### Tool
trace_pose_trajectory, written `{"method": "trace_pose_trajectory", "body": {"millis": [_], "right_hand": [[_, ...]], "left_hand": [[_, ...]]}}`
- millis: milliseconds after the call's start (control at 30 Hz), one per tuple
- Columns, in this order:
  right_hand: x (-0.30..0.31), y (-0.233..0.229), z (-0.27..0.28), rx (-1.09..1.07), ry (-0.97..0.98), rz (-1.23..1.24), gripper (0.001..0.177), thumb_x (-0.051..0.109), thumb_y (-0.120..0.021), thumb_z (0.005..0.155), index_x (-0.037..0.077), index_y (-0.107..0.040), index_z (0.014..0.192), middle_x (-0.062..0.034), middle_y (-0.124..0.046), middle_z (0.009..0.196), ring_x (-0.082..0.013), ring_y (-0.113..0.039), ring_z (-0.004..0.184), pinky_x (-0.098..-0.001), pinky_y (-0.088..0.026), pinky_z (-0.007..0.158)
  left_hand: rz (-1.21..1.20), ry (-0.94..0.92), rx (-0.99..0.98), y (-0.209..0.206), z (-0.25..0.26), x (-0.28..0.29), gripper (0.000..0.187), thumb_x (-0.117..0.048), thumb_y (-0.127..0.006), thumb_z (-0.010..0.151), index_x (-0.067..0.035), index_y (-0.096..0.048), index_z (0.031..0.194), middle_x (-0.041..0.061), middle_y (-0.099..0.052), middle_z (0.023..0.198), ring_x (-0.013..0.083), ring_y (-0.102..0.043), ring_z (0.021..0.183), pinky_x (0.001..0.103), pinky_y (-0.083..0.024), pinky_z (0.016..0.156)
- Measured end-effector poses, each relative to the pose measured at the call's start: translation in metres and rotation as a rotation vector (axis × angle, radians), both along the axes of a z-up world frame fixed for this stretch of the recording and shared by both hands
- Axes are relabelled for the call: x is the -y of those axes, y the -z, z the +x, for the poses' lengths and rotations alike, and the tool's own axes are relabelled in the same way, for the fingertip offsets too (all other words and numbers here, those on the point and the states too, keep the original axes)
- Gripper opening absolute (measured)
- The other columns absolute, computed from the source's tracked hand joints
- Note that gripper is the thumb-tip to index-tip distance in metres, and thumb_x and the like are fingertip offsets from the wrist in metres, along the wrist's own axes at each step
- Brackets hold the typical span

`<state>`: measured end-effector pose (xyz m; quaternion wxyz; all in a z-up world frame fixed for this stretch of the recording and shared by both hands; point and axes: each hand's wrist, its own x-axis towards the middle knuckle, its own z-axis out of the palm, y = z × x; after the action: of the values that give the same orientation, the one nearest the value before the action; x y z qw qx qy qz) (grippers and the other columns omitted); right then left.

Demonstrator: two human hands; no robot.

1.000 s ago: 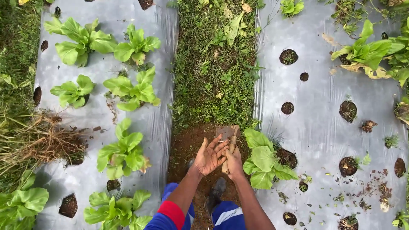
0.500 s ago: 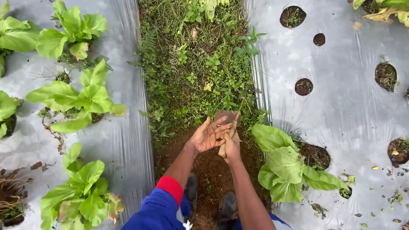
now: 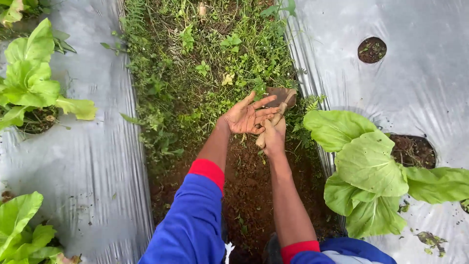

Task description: A person is weeding a garden bed by hand and using a small hand hoe to remove unwanted plants from around the crops.

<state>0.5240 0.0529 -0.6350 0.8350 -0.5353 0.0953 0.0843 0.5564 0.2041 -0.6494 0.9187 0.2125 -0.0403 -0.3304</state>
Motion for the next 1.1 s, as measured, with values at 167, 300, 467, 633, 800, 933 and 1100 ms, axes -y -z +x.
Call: {"method": "trace_pose_trajectory", "body": {"millis": [167,300,467,633,800,933,1100], "right_hand": [[0.038,0.04,-0.027,0.099,-0.064,-0.112,0.033,-0.005,-0.058,0.087,0.001,-0.048,0.119,-0.006,-0.056,0.088,-0.0095,-0.056,0.068,-0.0244,-0.051,0.054],[0.075,0.069,-0.055,0.08,-0.299,-0.213,0.026,0.004,-0.061,0.082,0.004,-0.054,0.107,-0.0093,-0.06,0.08,-0.0184,-0.063,0.059,-0.0316,-0.05,0.051],[0.104,0.068,-0.082,0.026,-0.736,-0.37,0.029,0.004,-0.065,0.077,0.003,-0.061,0.106,-0.0121,-0.062,0.082,-0.0235,-0.064,0.065,-0.0402,-0.053,0.061],[0.13,0.056,-0.101,-0.165,-1.217,-0.662,0.038,0.03,-0.083,0.082,0.002,-0.075,0.107,-0.0054,-0.065,0.063,-0.0177,-0.058,0.059,-0.0313,-0.046,0.061],[0.156,0.071,-0.106,-0.208,-0.732,-0.897,0.039,0.04,-0.075,0.088,0.01,-0.075,0.114,-0.0123,-0.071,0.093,-0.0255,-0.068,0.089,-0.0403,-0.054,0.075],[0.168,0.075,-0.084,-0.15,-0.033,-0.771,0.022,0.026,-0.059,0.107,0.011,-0.068,0.121,-0.0066,-0.069,0.094,-0.018,-0.07,0.083,-0.0374,-0.061,0.073],[0.172,0.083,-0.055,0.201,0.201,-0.643,0.017,0.015,-0.06,0.107,0.005,-0.062,0.12,-0.0099,-0.064,0.089,-0.0155,-0.065,0.072,-0.0289,-0.059,0.063]], "left_hand": [[0.256,0.259,-0.005,-0.037,-0.004,0.007,0.072,-0.073,-0.043,0.095,-0.028,-0.046,0.152,0.003,-0.07,0.133,0.0202,-0.072,0.11,0.052,-0.064,0.083],[0.473,0.234,0.0,-0.061,0.01,0.008,0.069,-0.064,-0.054,0.094,-0.021,-0.051,0.148,0.007,-0.068,0.135,0.0229,-0.072,0.107,0.049,-0.063,0.084],[0.604,-0.214,-0.065,-0.004,0.028,0.004,0.066,-0.06,-0.073,0.089,-0.023,-0.058,0.142,0.009,-0.056,0.148,0.035,-0.06,0.131,0.058,-0.058,0.102],[1.399,-0.207,0.083,0.073,0.043,0.029,0.041,-0.022,-0.088,0.083,-0.01,-0.071,0.118,0.017,-0.073,0.108,0.0235,-0.079,0.063,0.039,-0.069,0.072],[1.864,-0.031,0.352,0.162,0.082,0.085,0.047,-0.046,-0.088,0.078,-0.025,-0.073,0.117,0.007,-0.069,0.114,0.028,-0.073,0.105,0.048,-0.063,0.088],[1.732,0.015,0.539,0.028,0.04,0.118,0.043,-0.03,-0.079,0.089,-0.017,-0.069,0.128,0.011,-0.071,0.117,0.0355,-0.068,0.115,0.055,-0.057,0.097],[1.761,0.115,0.628,0.01,0.031,0.133,0.039,-0.031,-0.077,0.091,-0.019,-0.07,0.128,0.008,-0.074,0.116,0.0332,-0.07,0.113,0.053,-0.056,0.098]]}}
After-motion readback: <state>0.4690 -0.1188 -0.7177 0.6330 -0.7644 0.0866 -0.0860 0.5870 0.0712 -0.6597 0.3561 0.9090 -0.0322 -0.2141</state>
